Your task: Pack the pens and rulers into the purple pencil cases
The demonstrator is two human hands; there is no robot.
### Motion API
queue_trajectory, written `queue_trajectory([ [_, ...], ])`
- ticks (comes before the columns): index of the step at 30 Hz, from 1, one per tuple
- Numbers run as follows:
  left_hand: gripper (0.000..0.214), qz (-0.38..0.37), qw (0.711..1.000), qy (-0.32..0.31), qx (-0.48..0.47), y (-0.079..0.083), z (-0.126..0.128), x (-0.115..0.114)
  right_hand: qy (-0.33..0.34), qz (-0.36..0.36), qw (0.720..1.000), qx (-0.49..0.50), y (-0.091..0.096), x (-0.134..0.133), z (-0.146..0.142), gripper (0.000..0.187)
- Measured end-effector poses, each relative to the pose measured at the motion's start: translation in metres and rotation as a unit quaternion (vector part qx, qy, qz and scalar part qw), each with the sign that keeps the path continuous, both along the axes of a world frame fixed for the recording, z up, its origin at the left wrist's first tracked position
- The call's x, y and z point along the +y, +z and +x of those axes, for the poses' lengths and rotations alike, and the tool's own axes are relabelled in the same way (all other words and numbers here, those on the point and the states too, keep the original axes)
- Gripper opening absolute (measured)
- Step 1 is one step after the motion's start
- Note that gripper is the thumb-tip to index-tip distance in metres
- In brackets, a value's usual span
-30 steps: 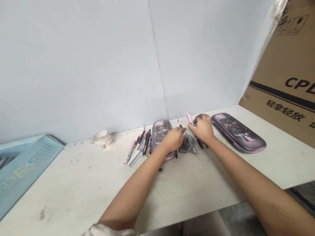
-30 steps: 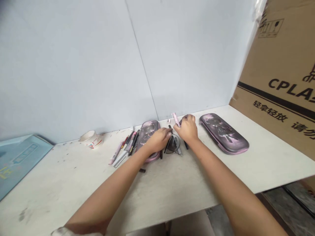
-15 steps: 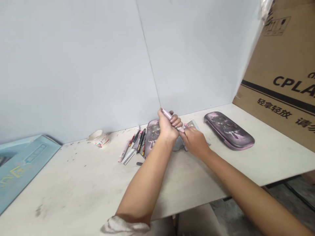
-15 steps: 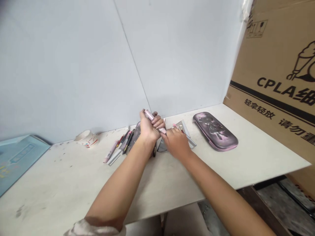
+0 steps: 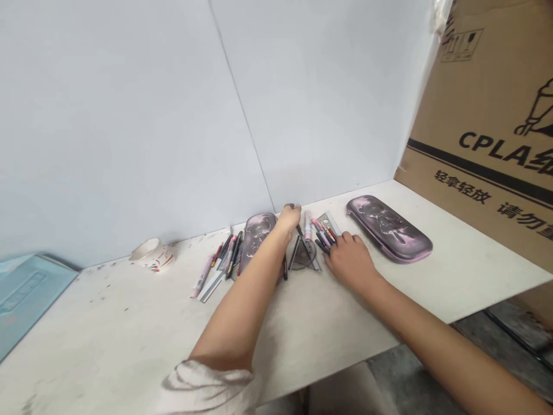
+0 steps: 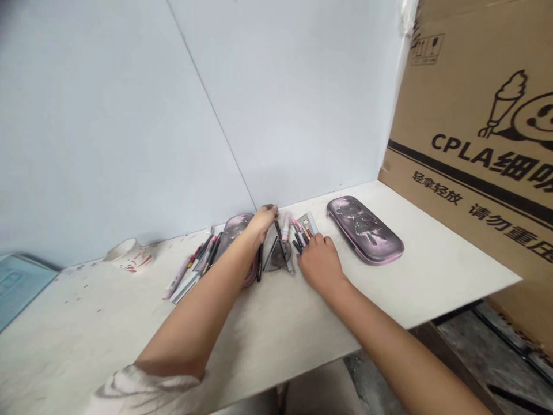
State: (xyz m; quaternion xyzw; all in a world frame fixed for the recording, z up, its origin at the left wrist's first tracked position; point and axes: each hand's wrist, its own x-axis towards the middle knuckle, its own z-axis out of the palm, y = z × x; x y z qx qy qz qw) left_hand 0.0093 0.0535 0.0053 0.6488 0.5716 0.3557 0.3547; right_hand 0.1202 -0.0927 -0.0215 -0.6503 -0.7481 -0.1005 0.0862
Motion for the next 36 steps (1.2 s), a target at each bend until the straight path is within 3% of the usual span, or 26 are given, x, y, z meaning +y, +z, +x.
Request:
queue_trajectory([
  [5,0.024,0.059,0.978,-0.091,0.180,0.006,-0.039,-0.001,-0.007,0.003,1.000,0.023,0.010,0.017,-0.007,0.041],
  [9,0.025,0.082,0.950,-0.133,0.271,0.006,-0.057,-0.011,-0.029,0.000,0.999,0.017,0.015,0.032,-0.012,0.037],
  [16,0.033,0.206,0.855,-0.251,0.405,-0.012,-0.042,-0.028,-0.085,-0.081,0.993,0.006,0.002,0.048,-0.011,0.035],
  [19,0.039,0.265,0.829,-0.292,0.397,-0.017,-0.033,-0.030,-0.088,-0.054,0.994,0.023,-0.004,0.044,-0.006,0.037],
  [23,0.035,0.318,0.788,-0.335,0.407,-0.013,-0.022,-0.031,-0.058,0.040,0.995,0.070,0.000,0.036,0.012,0.040],
  [27,0.029,0.314,0.799,-0.289,0.424,-0.002,-0.017,-0.031,-0.035,0.090,0.979,0.181,0.011,0.033,0.038,0.038],
  [31,0.035,0.287,0.825,-0.236,0.427,0.002,-0.018,-0.031,-0.043,0.081,0.936,0.340,0.008,0.037,0.053,0.044],
  [36,0.032,0.234,0.843,-0.285,0.392,-0.003,-0.022,-0.033,0.030,0.124,0.914,0.385,-0.005,0.037,0.052,0.029],
])
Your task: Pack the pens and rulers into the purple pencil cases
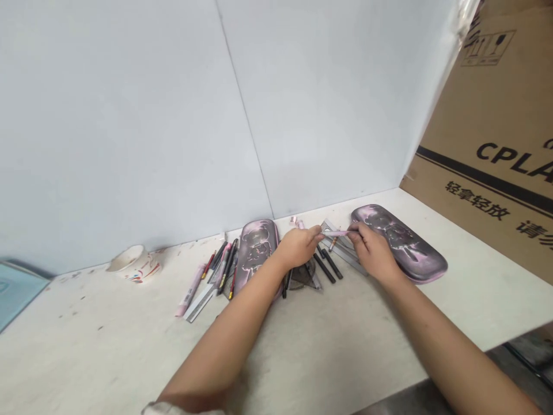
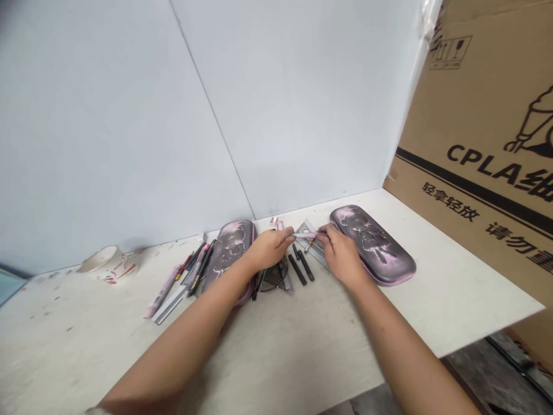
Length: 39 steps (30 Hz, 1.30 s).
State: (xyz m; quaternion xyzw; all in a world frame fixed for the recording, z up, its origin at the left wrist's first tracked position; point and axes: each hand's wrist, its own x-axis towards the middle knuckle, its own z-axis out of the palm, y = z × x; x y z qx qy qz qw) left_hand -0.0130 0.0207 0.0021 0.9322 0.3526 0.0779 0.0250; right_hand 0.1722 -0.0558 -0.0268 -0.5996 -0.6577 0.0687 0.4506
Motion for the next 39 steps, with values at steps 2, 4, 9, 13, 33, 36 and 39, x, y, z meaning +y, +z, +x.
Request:
queue_trajectory([
  [2,0.033,-0.041,0.999,-0.007,-0.025,0.000,-0.001,-0.001,0.027,0.041,0.999,0.000,0.000,-0.002,-0.001,0.023],
  [4,0.033,-0.062,0.997,-0.013,-0.045,0.000,-0.002,-0.002,0.050,0.044,0.997,0.028,0.002,-0.004,-0.002,0.021],
  [9,0.032,-0.064,0.997,-0.006,-0.033,0.001,-0.001,-0.004,0.021,-0.067,0.995,0.068,0.007,-0.005,0.004,0.029],
  [13,0.033,-0.079,0.996,-0.002,-0.036,0.002,-0.001,-0.005,0.092,-0.073,0.988,0.097,0.008,-0.006,0.010,0.028],
  [33,0.034,-0.081,0.995,-0.006,-0.051,0.003,-0.002,-0.002,0.042,-0.050,0.986,0.150,0.010,-0.008,0.012,0.033],
  [36,0.034,-0.085,0.995,-0.009,-0.056,0.002,-0.002,-0.002,0.024,-0.076,0.981,0.177,0.010,-0.009,0.012,0.031],
  [39,0.033,-0.086,0.995,-0.012,-0.056,0.002,-0.002,-0.002,0.013,-0.082,0.984,0.160,0.011,-0.010,0.012,0.027],
])
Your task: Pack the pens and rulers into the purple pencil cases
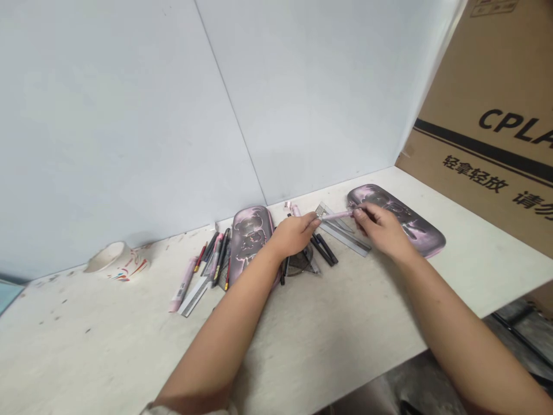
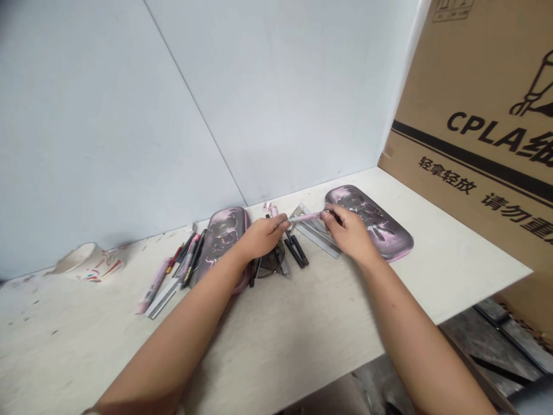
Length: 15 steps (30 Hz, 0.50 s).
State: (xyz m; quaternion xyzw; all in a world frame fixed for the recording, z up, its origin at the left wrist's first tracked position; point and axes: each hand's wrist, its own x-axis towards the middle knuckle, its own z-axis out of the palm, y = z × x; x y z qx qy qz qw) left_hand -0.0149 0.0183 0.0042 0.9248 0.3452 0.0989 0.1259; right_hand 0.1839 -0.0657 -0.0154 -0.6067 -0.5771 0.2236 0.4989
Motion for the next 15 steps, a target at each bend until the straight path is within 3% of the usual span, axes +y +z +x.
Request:
queue_trajectory([
  [4,0.033,-0.001,1.000,-0.002,0.003,0.0000,0.0005,-0.0003,0.022,0.028,0.997,0.061,0.0003,-0.0002,0.0002,0.035],
  [7,0.033,0.001,1.000,-0.003,0.004,-0.0007,0.0005,0.0000,0.010,-0.006,1.000,0.017,-0.0007,-0.0001,0.0000,0.030],
  [11,0.033,0.001,1.000,-0.006,0.000,-0.0016,0.0003,0.0006,0.026,0.023,0.999,0.036,-0.0001,-0.0008,-0.0008,0.035],
  [15,0.032,-0.001,1.000,-0.007,0.002,-0.0004,0.0010,-0.0002,0.011,-0.032,0.999,0.015,0.0027,-0.0030,-0.0018,0.031],
])
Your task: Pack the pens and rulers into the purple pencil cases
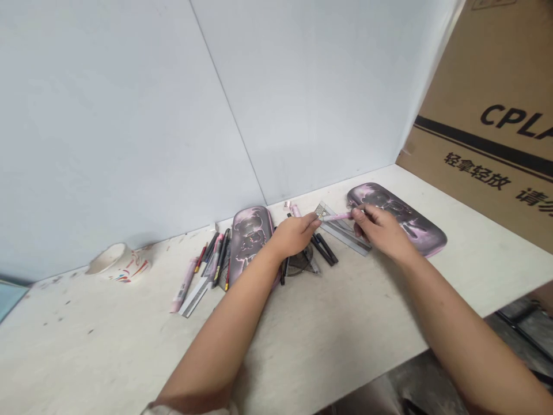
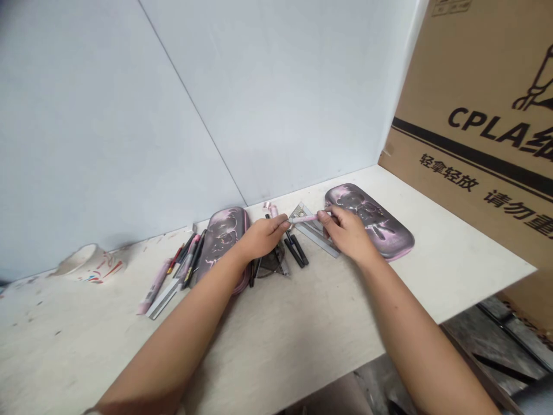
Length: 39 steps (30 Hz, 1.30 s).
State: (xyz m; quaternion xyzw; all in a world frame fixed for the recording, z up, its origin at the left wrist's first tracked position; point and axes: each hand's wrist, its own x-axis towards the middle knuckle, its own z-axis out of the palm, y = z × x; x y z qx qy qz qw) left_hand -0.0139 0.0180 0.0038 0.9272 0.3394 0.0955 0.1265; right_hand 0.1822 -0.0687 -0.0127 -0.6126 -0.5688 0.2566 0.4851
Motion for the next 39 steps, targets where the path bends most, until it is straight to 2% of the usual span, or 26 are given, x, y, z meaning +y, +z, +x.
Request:
queue_trajectory([
  [2,0.031,-0.003,1.000,0.004,0.009,0.001,0.001,-0.001,-0.008,0.008,1.000,-0.019,0.001,-0.001,-0.001,0.029],
  [7,0.031,-0.004,1.000,0.002,0.016,0.001,0.002,-0.002,0.005,0.000,1.000,0.012,0.001,0.000,0.000,0.026],
  [12,0.037,-0.015,1.000,0.004,-0.001,-0.002,0.000,0.004,-0.090,0.082,0.991,-0.050,-0.003,0.002,0.011,0.019],
  [15,0.038,0.078,0.995,0.031,0.048,0.004,-0.004,0.009,-0.134,0.114,0.972,-0.159,-0.005,0.003,0.016,0.021],
  [18,0.030,0.229,0.963,0.023,0.140,0.015,-0.009,0.011,-0.124,0.113,0.949,-0.268,-0.007,0.003,0.017,0.024],
  [21,0.026,0.284,0.944,0.021,0.166,0.022,-0.011,0.009,-0.102,0.130,0.946,-0.278,-0.006,0.003,0.013,0.024],
  [24,0.029,0.222,0.968,0.040,0.112,0.022,-0.008,0.005,-0.080,0.167,0.962,-0.199,-0.003,0.002,0.008,0.021],
  [27,0.031,0.057,0.998,0.024,0.021,0.017,-0.001,0.001,-0.054,0.177,0.974,-0.133,-0.001,0.000,0.004,0.019],
  [30,0.033,-0.101,0.994,0.015,-0.049,0.012,0.003,-0.004,-0.035,0.183,0.977,-0.102,-0.001,0.000,0.002,0.018],
  [32,0.035,-0.168,0.983,0.009,-0.072,0.011,0.005,-0.008,-0.027,0.183,0.979,-0.087,-0.001,0.000,0.002,0.017],
  [35,0.035,-0.196,0.977,-0.004,-0.082,0.012,0.004,-0.013,-0.021,0.139,0.987,-0.072,-0.001,0.000,0.001,0.017],
  [39,0.023,-0.127,0.988,0.004,-0.088,0.014,0.003,-0.012,-0.049,0.063,0.990,-0.120,0.000,-0.002,-0.001,0.041],
])
